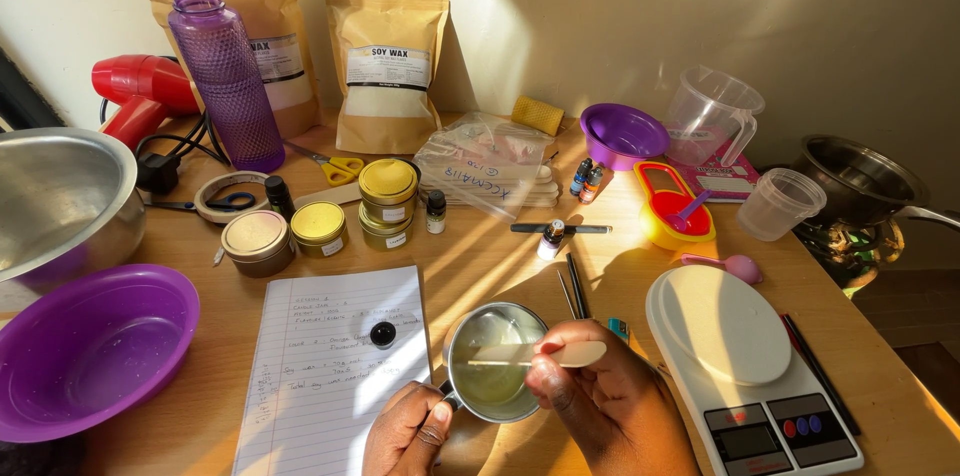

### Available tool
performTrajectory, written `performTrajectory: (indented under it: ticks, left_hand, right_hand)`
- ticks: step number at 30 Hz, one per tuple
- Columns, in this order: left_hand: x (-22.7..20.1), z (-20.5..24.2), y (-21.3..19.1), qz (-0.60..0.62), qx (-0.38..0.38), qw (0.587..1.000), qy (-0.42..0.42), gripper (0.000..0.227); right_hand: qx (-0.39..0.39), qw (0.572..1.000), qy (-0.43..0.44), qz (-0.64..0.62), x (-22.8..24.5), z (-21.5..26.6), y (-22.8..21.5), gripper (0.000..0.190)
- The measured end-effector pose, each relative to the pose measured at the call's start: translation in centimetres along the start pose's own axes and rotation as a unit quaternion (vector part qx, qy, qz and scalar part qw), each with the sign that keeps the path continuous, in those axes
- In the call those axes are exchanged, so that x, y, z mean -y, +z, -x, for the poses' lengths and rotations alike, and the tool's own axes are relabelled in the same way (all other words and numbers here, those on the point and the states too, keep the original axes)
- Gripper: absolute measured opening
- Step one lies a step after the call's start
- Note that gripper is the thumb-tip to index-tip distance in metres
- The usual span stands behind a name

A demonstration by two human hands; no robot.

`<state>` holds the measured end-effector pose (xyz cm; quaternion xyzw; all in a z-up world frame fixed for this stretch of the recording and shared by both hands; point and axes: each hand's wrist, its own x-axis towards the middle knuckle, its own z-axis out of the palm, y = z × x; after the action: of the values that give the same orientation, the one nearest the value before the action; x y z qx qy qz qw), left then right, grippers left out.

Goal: Adding fragrance oil to melted wax, stirring the mixture, and pouring it into small metal containers.

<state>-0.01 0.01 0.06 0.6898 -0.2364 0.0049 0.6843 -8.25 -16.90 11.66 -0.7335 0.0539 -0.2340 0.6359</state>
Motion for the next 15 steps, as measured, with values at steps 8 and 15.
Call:
performTrajectory:
  ticks: [8, 15]
  left_hand:
    - [-0.2, -0.1, 0.0, -0.008, -0.004, 1.000, 0.008, 0.032]
    - [-1.1, 0.0, 0.0, 0.008, -0.006, 1.000, -0.026, 0.030]
  right_hand:
    - [-0.079, 0.950, -0.037, 0.299, 1.7, -0.3, -0.8, 0.020]
    - [-0.028, 0.959, 0.022, 0.281, 2.2, -0.1, -1.0, 0.021]
